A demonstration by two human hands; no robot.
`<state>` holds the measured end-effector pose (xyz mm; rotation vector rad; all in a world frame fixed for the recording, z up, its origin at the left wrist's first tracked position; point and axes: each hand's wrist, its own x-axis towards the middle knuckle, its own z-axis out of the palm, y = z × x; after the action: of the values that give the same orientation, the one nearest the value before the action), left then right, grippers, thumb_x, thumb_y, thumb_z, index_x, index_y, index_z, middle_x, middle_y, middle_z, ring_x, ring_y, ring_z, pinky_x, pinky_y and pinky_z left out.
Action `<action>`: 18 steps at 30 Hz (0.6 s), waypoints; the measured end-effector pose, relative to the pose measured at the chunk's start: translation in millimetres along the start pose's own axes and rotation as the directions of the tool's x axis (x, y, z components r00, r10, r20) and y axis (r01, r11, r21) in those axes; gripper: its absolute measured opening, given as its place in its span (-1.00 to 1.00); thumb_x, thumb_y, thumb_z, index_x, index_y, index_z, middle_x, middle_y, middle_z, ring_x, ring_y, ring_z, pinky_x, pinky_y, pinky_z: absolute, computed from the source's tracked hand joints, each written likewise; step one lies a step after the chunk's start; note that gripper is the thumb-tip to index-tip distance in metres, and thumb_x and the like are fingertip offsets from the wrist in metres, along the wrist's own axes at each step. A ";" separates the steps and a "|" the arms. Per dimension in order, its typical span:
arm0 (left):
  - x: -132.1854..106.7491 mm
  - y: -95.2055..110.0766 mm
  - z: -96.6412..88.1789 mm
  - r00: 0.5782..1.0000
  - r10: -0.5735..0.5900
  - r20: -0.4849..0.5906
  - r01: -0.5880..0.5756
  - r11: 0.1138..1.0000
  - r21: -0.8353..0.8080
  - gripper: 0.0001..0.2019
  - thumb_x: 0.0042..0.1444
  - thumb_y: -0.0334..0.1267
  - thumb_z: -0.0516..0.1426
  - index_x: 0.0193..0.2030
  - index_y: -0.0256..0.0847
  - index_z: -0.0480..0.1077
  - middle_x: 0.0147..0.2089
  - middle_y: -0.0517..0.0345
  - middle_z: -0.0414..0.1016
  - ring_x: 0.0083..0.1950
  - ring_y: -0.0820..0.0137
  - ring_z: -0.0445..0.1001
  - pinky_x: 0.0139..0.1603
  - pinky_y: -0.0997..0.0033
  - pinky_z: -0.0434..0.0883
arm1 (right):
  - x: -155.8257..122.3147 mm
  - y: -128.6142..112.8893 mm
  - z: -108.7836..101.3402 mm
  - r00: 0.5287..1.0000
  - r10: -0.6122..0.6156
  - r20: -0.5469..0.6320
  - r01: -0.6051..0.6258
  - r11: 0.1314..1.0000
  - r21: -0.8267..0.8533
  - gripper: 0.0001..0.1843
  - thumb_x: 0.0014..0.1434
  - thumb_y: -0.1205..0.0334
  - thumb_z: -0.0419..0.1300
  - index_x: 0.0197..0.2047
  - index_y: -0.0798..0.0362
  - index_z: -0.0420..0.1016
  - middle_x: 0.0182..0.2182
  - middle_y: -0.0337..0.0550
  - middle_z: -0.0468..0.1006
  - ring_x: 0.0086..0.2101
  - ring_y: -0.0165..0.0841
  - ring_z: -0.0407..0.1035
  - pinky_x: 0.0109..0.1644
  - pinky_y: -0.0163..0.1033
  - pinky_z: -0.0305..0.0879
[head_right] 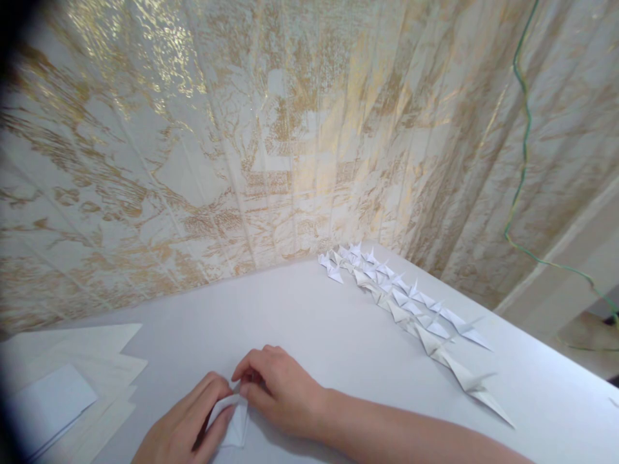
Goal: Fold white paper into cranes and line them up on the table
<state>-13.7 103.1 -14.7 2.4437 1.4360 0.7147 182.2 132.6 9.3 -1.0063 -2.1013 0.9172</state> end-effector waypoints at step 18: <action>7.3 3.8 -8.0 0.995 -0.095 0.037 0.101 0.976 -0.194 -0.81 0.29 -0.19 0.05 -0.29 -0.03 0.47 -0.29 0.33 0.51 -0.25 0.49 0.55 -0.17 0.59 0.39 | 2.3 -2.5 0.4 0.997 0.077 -0.013 -0.076 0.993 0.093 -0.75 0.03 0.56 0.24 -0.25 0.06 0.51 -0.37 -0.30 0.54 -0.28 -0.37 0.37 -0.04 -0.25 0.19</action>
<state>-11.9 107.1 -4.0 2.2108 1.3938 0.7587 179.7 133.2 11.6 -1.0491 -1.9995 1.0305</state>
